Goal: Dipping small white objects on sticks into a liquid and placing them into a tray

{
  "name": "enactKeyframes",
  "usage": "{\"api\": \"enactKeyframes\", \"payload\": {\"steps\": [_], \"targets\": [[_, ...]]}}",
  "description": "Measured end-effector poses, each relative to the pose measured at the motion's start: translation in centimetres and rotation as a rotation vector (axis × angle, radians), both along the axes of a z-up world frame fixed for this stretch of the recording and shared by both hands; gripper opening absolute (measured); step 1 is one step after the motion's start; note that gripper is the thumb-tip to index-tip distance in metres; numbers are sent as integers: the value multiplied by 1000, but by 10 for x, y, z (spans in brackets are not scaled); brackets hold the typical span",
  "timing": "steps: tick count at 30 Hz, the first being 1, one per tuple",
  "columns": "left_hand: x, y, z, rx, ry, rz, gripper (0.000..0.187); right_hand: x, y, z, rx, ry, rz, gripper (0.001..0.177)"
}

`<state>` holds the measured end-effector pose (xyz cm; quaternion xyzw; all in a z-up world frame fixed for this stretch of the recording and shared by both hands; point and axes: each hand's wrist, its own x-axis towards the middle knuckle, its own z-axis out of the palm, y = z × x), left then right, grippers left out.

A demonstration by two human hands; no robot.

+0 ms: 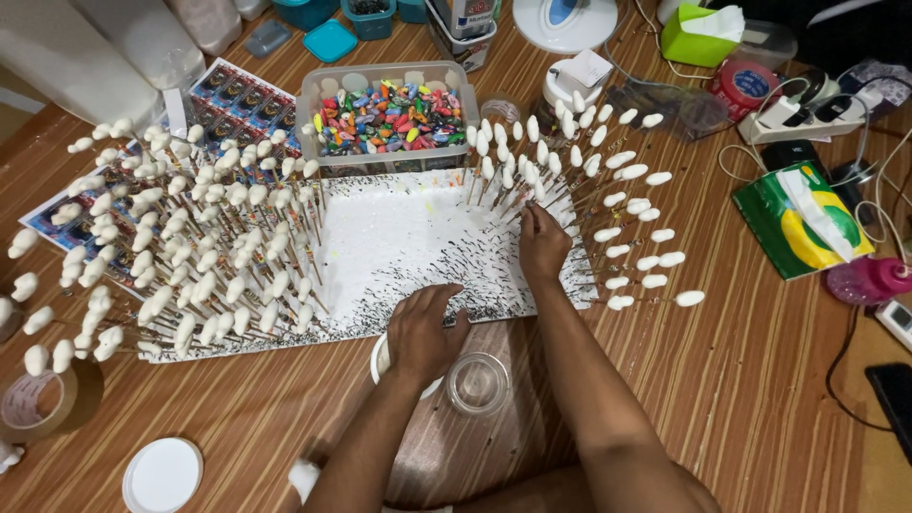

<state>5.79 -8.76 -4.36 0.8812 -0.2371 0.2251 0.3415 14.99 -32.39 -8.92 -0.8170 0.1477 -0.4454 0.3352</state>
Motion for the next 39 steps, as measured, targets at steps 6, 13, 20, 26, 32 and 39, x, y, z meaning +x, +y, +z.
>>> {"api": "enactKeyframes", "payload": {"steps": [6, 13, 20, 26, 32, 39], "targets": [[-5, 0, 11, -25, 8, 1, 31, -3, 4, 8, 60, 62, -4, 15], [-8, 0, 27, -69, 14, 18, 32, -4, 2, 7, 162, 137, 47, 18], [-16, 14, 42, -151, 83, -44, 33, -30, 5, 7, 93, 195, 28, 21], [-29, 53, 34, 12, 218, 66, 30, -68, 54, 10, 190, 414, 329, 21], [-50, 100, 44, 13, 527, 125, 30, -94, 100, 42, 349, 682, 680, 25], [-67, 120, 58, -163, 630, 169, 34, -109, 109, 75, 425, 688, 794, 25]]}}
